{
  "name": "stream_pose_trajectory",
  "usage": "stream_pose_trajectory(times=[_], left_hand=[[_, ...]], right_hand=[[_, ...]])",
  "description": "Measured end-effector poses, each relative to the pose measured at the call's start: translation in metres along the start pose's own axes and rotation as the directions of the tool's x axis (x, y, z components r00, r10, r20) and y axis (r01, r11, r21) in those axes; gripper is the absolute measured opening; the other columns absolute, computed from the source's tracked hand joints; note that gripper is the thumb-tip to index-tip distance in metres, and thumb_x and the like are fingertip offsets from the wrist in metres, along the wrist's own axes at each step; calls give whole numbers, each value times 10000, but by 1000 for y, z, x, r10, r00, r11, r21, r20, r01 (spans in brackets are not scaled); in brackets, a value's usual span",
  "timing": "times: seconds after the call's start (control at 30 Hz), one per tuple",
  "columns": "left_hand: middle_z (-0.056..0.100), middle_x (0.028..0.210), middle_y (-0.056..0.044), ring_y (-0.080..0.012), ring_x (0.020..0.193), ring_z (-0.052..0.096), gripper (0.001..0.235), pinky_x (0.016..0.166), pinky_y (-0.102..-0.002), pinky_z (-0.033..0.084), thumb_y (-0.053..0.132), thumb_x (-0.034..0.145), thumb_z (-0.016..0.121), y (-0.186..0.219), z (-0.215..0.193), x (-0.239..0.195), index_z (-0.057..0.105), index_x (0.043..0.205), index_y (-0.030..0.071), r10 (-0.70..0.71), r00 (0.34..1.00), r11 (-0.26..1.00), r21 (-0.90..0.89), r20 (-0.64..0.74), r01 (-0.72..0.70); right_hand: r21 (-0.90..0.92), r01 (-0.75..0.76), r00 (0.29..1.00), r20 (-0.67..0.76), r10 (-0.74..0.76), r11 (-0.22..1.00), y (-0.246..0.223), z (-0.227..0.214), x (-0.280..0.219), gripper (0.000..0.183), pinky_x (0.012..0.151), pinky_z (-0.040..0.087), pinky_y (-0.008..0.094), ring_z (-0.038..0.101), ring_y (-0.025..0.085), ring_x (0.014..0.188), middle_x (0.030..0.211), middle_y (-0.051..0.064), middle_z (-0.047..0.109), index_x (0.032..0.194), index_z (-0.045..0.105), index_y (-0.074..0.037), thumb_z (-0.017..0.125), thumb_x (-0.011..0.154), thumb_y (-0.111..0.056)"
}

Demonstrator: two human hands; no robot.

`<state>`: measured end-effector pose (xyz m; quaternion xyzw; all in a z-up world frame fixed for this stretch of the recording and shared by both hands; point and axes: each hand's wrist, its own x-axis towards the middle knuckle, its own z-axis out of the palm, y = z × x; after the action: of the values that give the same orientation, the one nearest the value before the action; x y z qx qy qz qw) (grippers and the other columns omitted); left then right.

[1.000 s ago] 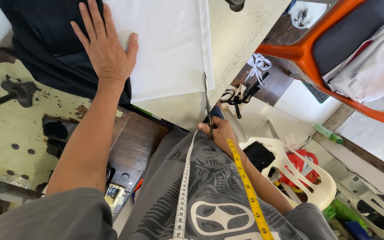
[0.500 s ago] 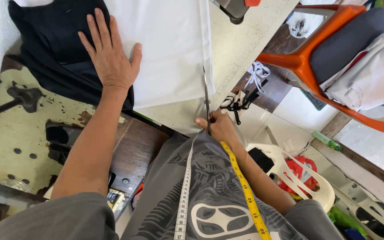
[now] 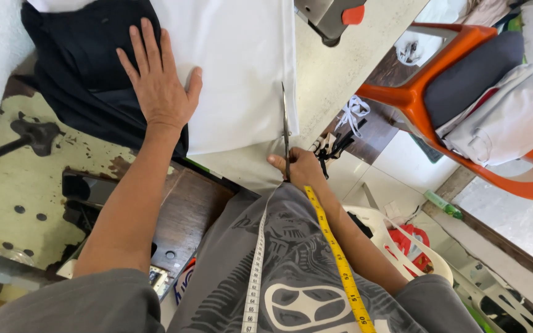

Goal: A person measures, aligns, and cuts white and black fabric pieces on a workshop table using scissors and a measuring tape.

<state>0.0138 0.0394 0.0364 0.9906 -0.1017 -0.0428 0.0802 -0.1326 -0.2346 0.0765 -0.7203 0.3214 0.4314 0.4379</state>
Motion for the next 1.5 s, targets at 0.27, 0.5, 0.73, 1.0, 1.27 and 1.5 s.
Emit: stream_pose_trajectory(times=[0.27, 0.5, 0.73, 1.0, 1.27, 1.5], left_hand=[[144, 1661, -242, -434, 1519, 77, 751, 1218, -703, 102, 484, 1197, 556, -2, 0, -1, 398, 1658, -86, 10, 1000, 1000, 1, 0, -10], [117, 1671, -237, -428, 1524, 53, 775, 1217, -697, 83, 486, 1177, 553, 0, -3, -7, 385, 1669, -89, -16, 999, 1000, -21, 50, 17], [105, 1678, -234, -425, 1532, 50, 782, 1215, -697, 71, 510, 1181, 495, -1, -3, -8, 387, 1676, -86, 6, 999, 999, -35, 52, -4], [171, 1686, -230, -430, 1542, 116, 780, 1200, -703, 125, 559, 1162, 464, 3, 8, -32, 474, 1641, -56, 130, 991, 991, -22, 14, -130], [203, 1679, -248, -436, 1540, 139, 770, 1202, -699, 122, 523, 1129, 460, 3, 10, -27, 479, 1613, -77, 113, 994, 993, -48, 8, -112], [188, 1689, -246, -435, 1548, 124, 790, 1207, -695, 108, 543, 1113, 432, 4, 12, -27, 459, 1622, -60, 106, 994, 994, -35, 31, -105]], right_hand=[[152, 158, 984, -110, -142, 976, 22, 6, 1, 444, 511, 437, 305, 539, 111, 471, 507, 28, 606, 608, 565, -129, 857, 827, -382], [-124, 47, 999, 0, -47, 991, -27, -6, 5, 583, 668, 575, 320, 683, 165, 654, 719, 15, 708, 872, 656, -133, 627, 782, -708], [12, 90, 990, -111, -88, 996, -8, 0, 6, 519, 579, 467, 313, 594, 137, 527, 533, 53, 640, 608, 558, -117, 779, 833, -529], [-60, -81, 993, -89, 75, 995, -22, -3, -6, 550, 618, 481, 373, 643, 183, 647, 659, 91, 679, 729, 637, -85, 728, 794, -623], [193, 36, 995, -100, -17, 980, -12, 4, -1, 487, 520, 454, 326, 550, 156, 500, 568, 75, 609, 688, 514, -117, 780, 852, -489], [95, -48, 998, -44, 52, 994, -36, -7, -3, 503, 680, 523, 346, 659, 187, 624, 672, 89, 696, 787, 592, -88, 737, 827, -568]])
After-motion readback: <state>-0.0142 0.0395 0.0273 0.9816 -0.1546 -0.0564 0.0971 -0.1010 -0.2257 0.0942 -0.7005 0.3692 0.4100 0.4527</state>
